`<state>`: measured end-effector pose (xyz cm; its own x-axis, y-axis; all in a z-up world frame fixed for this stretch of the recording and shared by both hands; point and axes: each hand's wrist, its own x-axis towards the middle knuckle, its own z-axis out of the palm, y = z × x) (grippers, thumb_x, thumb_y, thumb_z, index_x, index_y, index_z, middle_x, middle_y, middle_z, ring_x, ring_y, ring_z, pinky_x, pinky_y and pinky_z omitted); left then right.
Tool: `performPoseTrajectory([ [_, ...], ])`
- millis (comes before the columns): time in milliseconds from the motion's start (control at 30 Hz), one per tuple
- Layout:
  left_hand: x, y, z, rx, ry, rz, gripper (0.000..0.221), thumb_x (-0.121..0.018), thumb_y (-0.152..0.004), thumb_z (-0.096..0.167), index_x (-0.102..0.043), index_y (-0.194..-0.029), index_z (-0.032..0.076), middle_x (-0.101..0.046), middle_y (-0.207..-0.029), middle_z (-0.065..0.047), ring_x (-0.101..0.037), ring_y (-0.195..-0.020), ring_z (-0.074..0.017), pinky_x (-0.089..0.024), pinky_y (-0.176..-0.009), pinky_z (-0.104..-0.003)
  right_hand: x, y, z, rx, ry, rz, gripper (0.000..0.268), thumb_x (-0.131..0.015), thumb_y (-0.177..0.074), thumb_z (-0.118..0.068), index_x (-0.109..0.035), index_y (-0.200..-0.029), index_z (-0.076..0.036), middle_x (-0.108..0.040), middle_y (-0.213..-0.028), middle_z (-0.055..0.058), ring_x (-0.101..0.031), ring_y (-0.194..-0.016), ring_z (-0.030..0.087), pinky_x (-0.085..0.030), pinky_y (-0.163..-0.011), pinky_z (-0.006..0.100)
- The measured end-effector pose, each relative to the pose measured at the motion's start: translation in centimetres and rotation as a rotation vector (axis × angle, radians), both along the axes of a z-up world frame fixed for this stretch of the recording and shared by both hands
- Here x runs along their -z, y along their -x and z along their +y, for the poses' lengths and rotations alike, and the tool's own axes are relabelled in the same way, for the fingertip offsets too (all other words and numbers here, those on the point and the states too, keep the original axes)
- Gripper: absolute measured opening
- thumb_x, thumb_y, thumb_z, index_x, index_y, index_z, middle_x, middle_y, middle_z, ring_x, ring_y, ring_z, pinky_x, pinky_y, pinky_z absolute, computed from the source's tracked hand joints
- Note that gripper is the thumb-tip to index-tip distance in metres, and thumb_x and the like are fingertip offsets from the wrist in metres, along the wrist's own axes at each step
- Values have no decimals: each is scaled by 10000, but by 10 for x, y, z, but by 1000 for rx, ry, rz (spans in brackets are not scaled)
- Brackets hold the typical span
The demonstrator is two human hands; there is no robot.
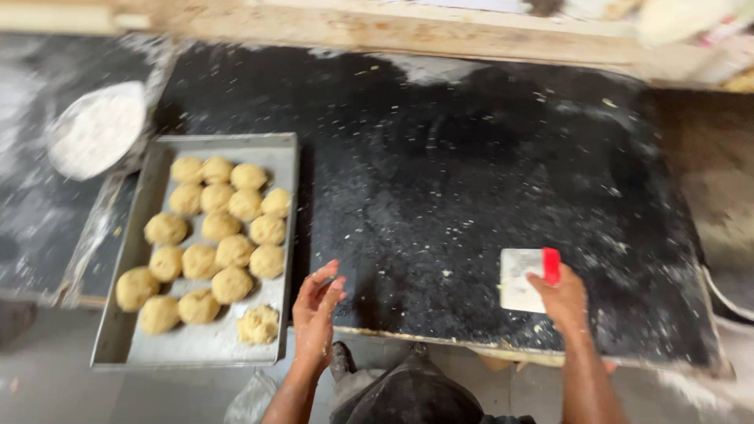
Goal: The person prepares dough on a workbench by using a scraper to gather fragments, rolling dough into balls by hand, and arranging them into a metal tray.
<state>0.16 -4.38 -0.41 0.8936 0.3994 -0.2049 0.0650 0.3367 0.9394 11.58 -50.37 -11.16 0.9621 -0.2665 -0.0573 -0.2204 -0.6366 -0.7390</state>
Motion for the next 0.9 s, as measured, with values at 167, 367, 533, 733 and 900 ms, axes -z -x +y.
performPoseTrajectory([
  [167, -1, 29, 19, -175, -23, 23, 312, -663, -947, 146, -645, -1248, 68, -612, -1443, -100, -651, -1151, -200, -532, -904, -340, -36, -37, 84, -257, 186, -100, 640, -842, -742, -338, -634, -1266, -37, -694, -1150, 203, -690, -982, 400, -536, -837, 487],
  [367, 5, 90, 101, -516, -125, -57, 328, -612, -962, 98, -606, -1285, 39, -636, -1402, -110, -677, -1125, -189, -552, -878, -332, -100, -34, 133, -346, 720, -250, 582, -841, -793, -344, -672, -1269, -56, -698, -1158, 208, -674, -1062, 397, -559, -865, 493],
  [533, 22, 129, 204, -801, -410, 32, 382, -684, -974, 124, -577, -1321, 7, -615, -1310, -106, -618, -1123, -199, -514, -907, -340, -107, -4, 230, -477, 17, -150, 408, -789, -852, -311, -700, -1150, -47, -746, -983, 136, -747, -851, 280, -592, -744, 399],
  [733, 37, 154, 333, -787, -1002, 482, 696, -811, -890, 375, -532, -1358, -58, -536, -1254, -227, -562, -1088, -321, -478, -883, -425, -99, 59, 351, -822, 46, -44, 297, -815, -810, -325, -757, -943, -66, -761, -915, 90, -741, -766, 181, -599, -665, 335],
  [900, 68, 160, 418, -60, -407, 709, 755, -645, -873, 592, -616, -1350, 7, -702, -1167, -148, -652, -1057, -254, -530, -889, -390, -75, 106, 391, -1046, -97, 480, 334, -770, -867, -369, -771, -996, -61, -783, -864, 75, -734, -775, 160, -592, -696, 318],
])
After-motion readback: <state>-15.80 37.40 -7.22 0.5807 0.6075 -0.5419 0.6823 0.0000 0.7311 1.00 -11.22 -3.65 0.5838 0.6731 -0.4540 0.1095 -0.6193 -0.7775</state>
